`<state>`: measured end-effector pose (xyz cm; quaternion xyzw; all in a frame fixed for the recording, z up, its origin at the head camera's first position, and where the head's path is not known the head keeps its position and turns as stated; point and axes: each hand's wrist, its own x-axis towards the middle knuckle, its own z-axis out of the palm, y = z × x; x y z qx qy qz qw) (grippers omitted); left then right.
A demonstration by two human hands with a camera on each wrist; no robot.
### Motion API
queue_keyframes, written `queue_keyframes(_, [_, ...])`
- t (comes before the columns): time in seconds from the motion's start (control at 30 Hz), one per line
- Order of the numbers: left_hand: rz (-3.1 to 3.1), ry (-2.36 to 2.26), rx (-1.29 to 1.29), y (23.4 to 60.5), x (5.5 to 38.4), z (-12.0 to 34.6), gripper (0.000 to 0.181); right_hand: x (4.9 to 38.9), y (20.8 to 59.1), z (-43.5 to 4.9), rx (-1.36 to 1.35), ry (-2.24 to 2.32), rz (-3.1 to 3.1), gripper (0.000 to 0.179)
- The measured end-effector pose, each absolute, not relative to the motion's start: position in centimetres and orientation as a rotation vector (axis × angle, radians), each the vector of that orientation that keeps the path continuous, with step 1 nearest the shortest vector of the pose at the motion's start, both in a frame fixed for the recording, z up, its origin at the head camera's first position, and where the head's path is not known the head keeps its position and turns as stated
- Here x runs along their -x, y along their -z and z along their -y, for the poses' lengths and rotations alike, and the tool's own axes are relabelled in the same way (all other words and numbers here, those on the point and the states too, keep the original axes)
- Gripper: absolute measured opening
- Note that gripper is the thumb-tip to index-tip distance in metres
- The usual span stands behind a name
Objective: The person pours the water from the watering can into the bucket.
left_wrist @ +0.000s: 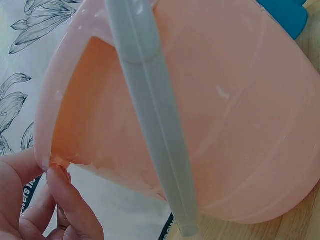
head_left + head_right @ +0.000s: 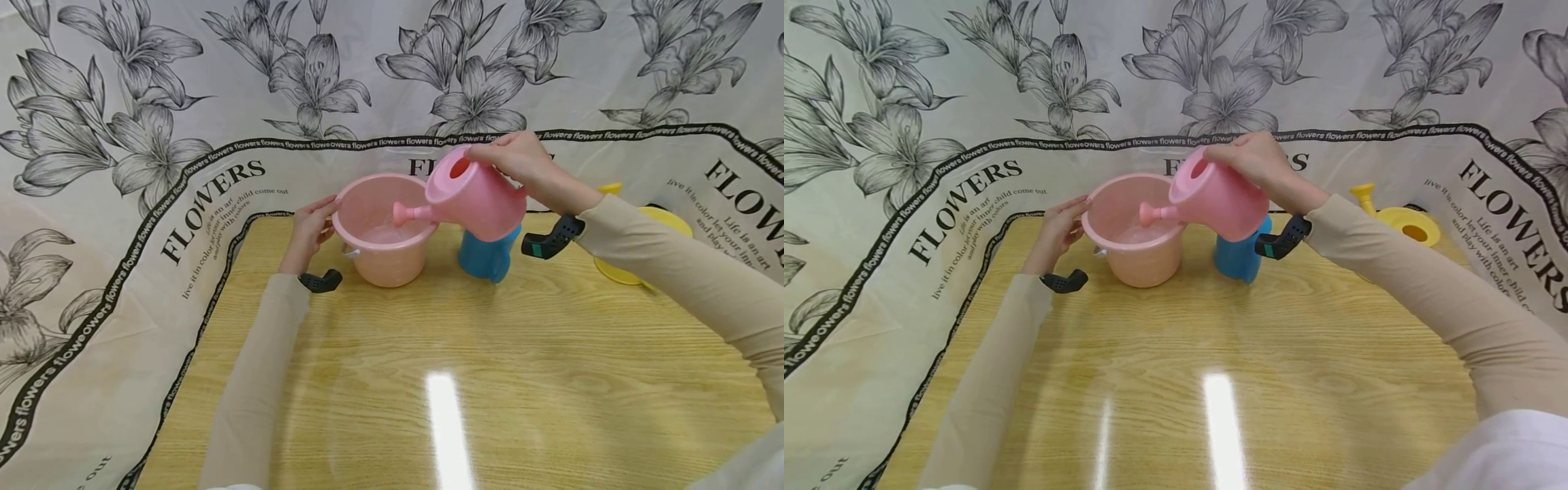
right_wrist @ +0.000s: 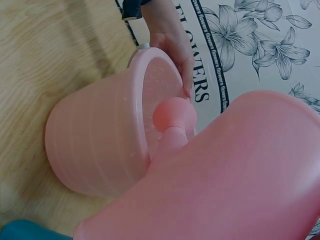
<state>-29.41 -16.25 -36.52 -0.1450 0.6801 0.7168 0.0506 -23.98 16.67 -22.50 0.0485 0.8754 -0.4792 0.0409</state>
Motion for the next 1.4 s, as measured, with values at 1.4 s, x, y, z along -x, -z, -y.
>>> queue_keyframes(1.4, [-2.047, -2.188, 0.469, 36.38, 29.40, 16.11, 0.036, 23.99, 22.16, -16.85, -0.070, 1.388, -2.753, 0.045])
